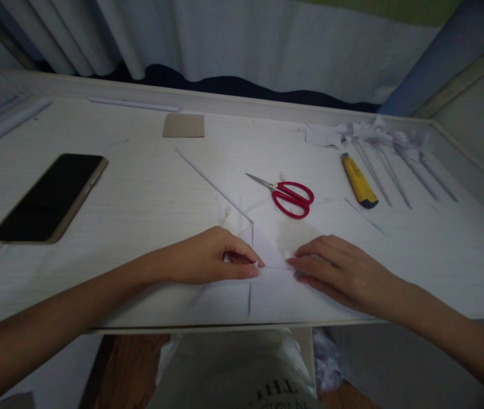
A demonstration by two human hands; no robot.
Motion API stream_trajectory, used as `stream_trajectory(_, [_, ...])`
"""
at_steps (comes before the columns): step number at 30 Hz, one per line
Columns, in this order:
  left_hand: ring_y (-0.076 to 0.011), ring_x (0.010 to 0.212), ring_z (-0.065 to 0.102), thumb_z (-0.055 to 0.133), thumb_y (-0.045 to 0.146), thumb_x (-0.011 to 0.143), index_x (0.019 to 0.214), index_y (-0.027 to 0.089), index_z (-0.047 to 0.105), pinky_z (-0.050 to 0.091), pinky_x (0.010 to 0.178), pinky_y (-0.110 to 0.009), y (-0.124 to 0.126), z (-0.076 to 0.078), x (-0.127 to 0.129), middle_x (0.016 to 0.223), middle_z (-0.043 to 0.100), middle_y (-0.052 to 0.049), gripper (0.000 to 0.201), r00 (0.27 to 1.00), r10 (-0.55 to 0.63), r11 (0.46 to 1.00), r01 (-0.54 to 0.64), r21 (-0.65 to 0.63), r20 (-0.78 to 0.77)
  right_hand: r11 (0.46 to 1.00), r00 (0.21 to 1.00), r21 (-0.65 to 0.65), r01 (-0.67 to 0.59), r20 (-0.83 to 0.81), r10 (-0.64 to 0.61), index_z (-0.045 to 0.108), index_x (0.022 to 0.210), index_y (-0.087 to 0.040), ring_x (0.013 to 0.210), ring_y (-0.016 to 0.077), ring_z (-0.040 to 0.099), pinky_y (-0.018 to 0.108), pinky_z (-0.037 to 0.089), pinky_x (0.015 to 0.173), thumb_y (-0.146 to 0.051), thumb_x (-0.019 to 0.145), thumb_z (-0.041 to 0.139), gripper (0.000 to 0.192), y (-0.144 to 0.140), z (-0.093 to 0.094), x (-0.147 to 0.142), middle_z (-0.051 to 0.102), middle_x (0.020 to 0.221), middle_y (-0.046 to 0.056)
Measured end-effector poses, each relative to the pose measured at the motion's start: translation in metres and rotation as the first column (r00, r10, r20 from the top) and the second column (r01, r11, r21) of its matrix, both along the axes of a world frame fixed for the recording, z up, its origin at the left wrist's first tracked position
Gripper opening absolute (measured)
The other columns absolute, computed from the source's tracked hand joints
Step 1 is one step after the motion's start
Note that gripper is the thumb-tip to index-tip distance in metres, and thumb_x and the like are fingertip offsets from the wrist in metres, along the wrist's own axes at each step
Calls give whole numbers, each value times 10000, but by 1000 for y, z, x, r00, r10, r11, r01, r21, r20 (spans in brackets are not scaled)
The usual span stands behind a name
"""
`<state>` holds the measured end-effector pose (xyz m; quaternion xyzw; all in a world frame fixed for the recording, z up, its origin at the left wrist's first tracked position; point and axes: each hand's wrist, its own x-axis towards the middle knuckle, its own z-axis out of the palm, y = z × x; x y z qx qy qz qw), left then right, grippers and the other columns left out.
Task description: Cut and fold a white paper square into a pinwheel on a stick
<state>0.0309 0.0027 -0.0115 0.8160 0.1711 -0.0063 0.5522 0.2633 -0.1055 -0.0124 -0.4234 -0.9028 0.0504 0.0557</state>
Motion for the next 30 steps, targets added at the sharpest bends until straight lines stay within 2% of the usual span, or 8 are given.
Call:
stream_trajectory(4, [-75, 581, 504, 509, 269, 763, 946, 143, 627, 354, 515, -164, 1, -3, -1, 681, 621, -19, 252, 999, -1, 1000, 2, -19, 35, 975, 974, 143, -172, 171, 147, 528, 1054, -130, 846, 201, 515, 362, 433, 710, -121, 848, 378, 255, 2, -1, -3, 590, 959, 108])
stream_trajectory(7, [-75, 581, 507, 509, 256, 762, 954, 133, 617, 360, 513, -167, 3, -7, -3, 685, 619, -25, 252, 999, 9, 998, -6, -58, 45, 952, 949, 159, -263, 221, 225, 540, 1018, -129, 817, 189, 527, 347, 436, 686, -113, 855, 352, 249, 4, 0, -7, 604, 916, 98])
stream_trajectory(11, [-86, 654, 536, 522, 239, 755, 964, 124, 587, 382, 557, -173, 3, -10, -5, 754, 624, -48, 247, 998, 36, 987, -29, -155, 43, 948, 941, 140, -286, 229, 250, 547, 998, -111, 791, 190, 531, 343, 438, 659, -122, 857, 352, 241, 6, 2, -10, 612, 848, 98])
stream_trajectory(16, [-69, 623, 517, 552, 232, 733, 872, 116, 563, 369, 539, -156, 2, -9, -4, 713, 600, -23, 182, 997, 67, 975, -58, -214, 32, 968, 961, 104, -228, 186, 206, 552, 991, -109, 821, 201, 514, 346, 436, 668, -118, 855, 356, 239, 4, 0, -10, 600, 896, 105])
stream_trajectory(22, [-70, 633, 510, 552, 245, 734, 833, 120, 594, 375, 569, -172, 2, -10, -3, 729, 601, -24, 165, 997, 66, 977, -54, -209, 50, 995, 996, 47, -85, 21, 84, 565, 947, -110, 770, 186, 494, 338, 435, 666, -126, 843, 384, 210, 3, -1, -14, 587, 833, 98])
stream_trajectory(30, [-86, 648, 522, 560, 286, 725, 838, 122, 615, 387, 587, -185, 1, -12, -3, 732, 613, -32, 206, 995, 92, 976, -81, -203, 45, 984, 965, -172, 35, -249, -78, 552, 925, -125, 773, 164, 481, 301, 430, 663, -161, 840, 396, 182, 4, 3, -33, 550, 819, 82])
